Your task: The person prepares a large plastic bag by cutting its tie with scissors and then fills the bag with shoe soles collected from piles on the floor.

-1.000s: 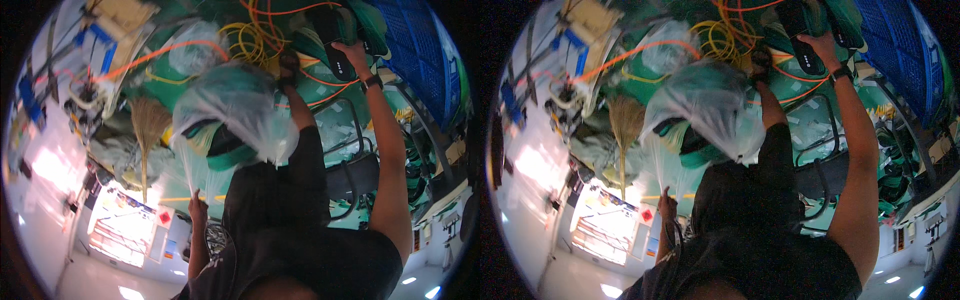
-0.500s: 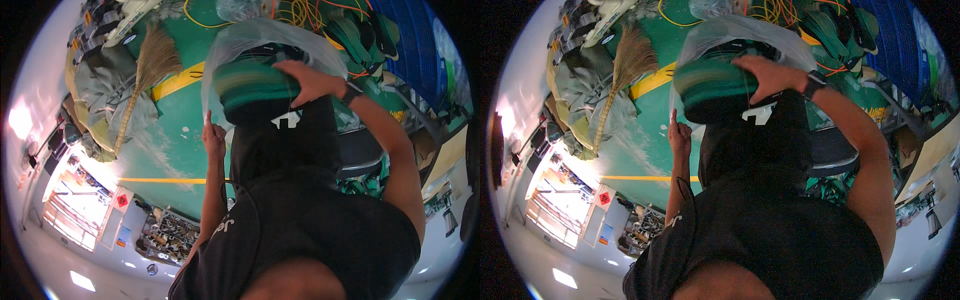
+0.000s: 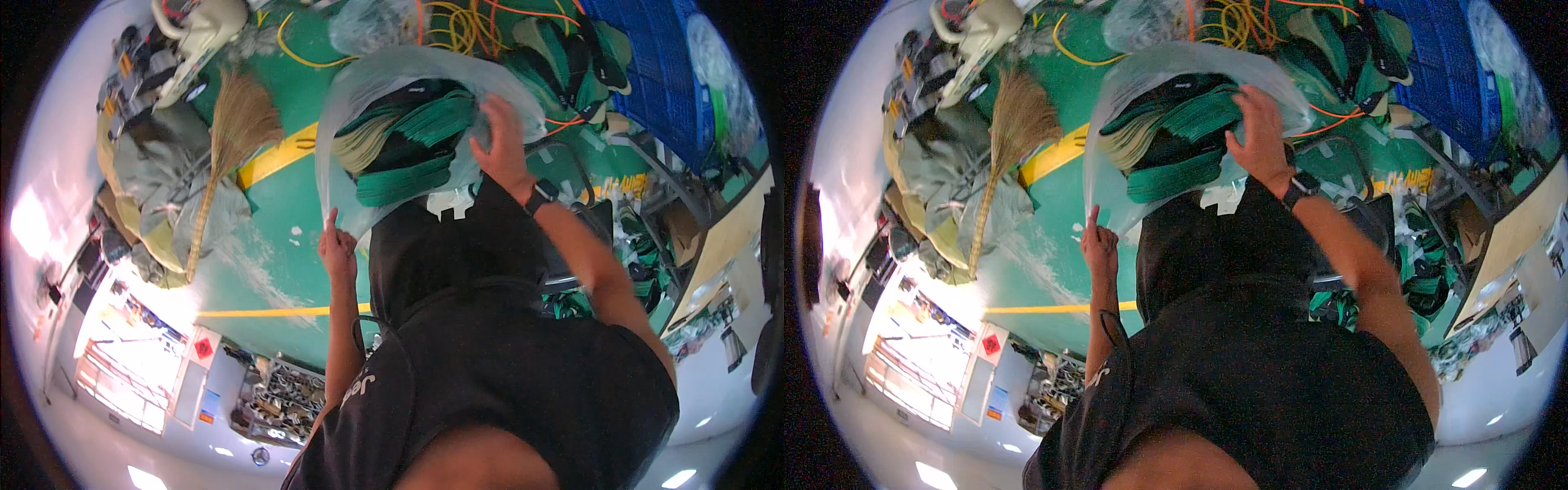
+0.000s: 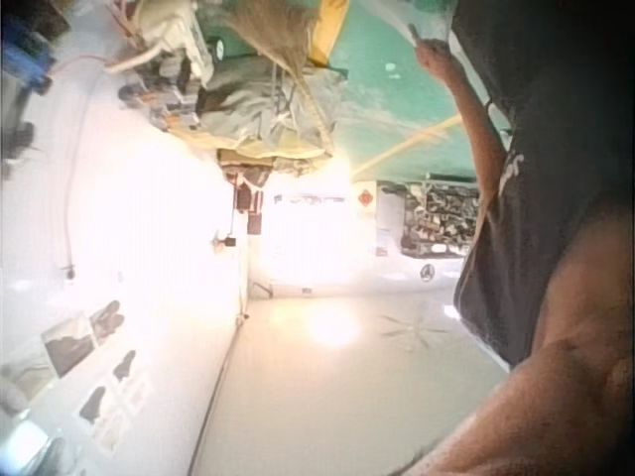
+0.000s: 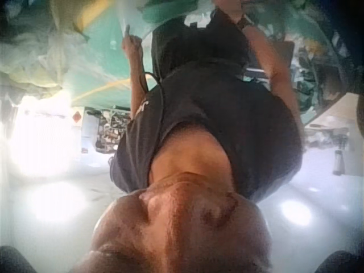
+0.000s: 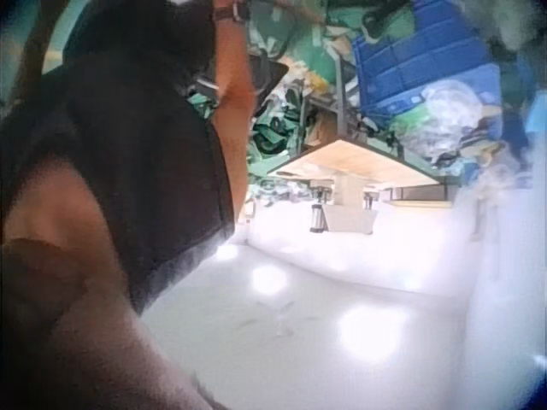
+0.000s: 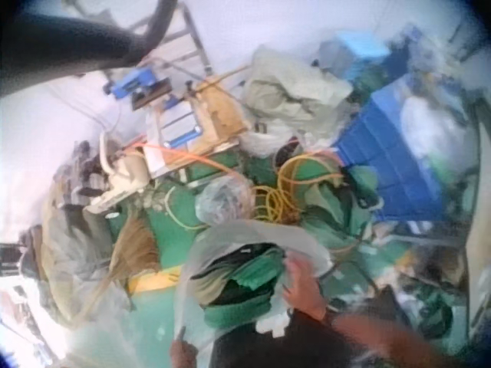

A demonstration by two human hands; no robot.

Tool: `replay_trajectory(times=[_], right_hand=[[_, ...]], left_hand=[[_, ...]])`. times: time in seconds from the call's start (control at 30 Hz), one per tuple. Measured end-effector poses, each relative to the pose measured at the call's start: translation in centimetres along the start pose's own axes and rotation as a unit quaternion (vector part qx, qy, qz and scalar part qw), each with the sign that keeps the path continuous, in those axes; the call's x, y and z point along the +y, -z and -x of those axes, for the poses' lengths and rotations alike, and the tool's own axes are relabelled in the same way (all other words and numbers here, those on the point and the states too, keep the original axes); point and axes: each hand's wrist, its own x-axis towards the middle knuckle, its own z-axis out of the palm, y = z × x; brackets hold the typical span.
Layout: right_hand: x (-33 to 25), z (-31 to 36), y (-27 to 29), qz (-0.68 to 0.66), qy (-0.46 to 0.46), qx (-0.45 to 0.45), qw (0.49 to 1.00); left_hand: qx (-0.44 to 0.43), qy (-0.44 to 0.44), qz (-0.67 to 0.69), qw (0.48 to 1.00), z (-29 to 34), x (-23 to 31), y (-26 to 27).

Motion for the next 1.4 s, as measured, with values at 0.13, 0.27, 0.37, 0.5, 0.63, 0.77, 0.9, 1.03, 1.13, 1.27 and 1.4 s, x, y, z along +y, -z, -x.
replay_trajectory(times=[0.13,0.27,0.37,0.5,0.63,0.77,0.9,1.03,1.13,1.27,1.4], right_hand=[[7.0,2.1,-1.4,0.104,-0.202,0.213,0.950],[7.2,1.0,-0.9,-0.286,-0.309,-0.076,0.904],[-1.2,-2.7,0.5,-0.505,-0.238,-0.080,0.826],[-4.3,-6.4,6.3,-0.576,-0.210,-0.155,0.774],[2.4,-8.4,7.5,-0.436,-0.087,-0.015,0.896],[10.7,-7.8,6.3,-0.435,-0.276,0.134,0.847],[28.8,-2.1,-4.5,-0.013,-0.357,0.229,0.906],[36.6,0.1,-8.0,0.172,-0.444,-0.045,0.878],[40.8,-0.5,-11.3,0.199,-0.381,0.008,0.903],[45.5,-1.5,-18.0,0.272,-0.261,0.005,0.926],[47.8,-3.4,-20.8,0.310,-0.256,0.098,0.910]], left_hand=[[0.018,0.015,-0.036,0.999,0.3,0.2,-2.0],[0.020,0.016,-0.074,0.997,-0.2,0.2,-1.9],[0.053,0.015,-0.137,0.989,-2.0,1.2,-1.6],[0.052,-0.026,-0.176,0.983,-4.3,6.5,-1.6],[-0.046,-0.110,-0.506,0.854,-7.5,11.1,-2.4],[-0.137,-0.252,-0.864,0.414,-7.5,10.5,-4.7],[-0.093,0.000,-0.692,0.716,-7.8,10.4,0.2],[-0.103,-0.108,-0.762,0.630,-5.9,9.7,-7.8],[0.160,0.165,-0.432,0.872,-5.0,8.5,-10.6],[0.184,0.244,-0.423,0.853,-3.2,7.4,-9.2],[0.151,0.256,-0.408,0.863,-3.9,6.0,-6.5]])
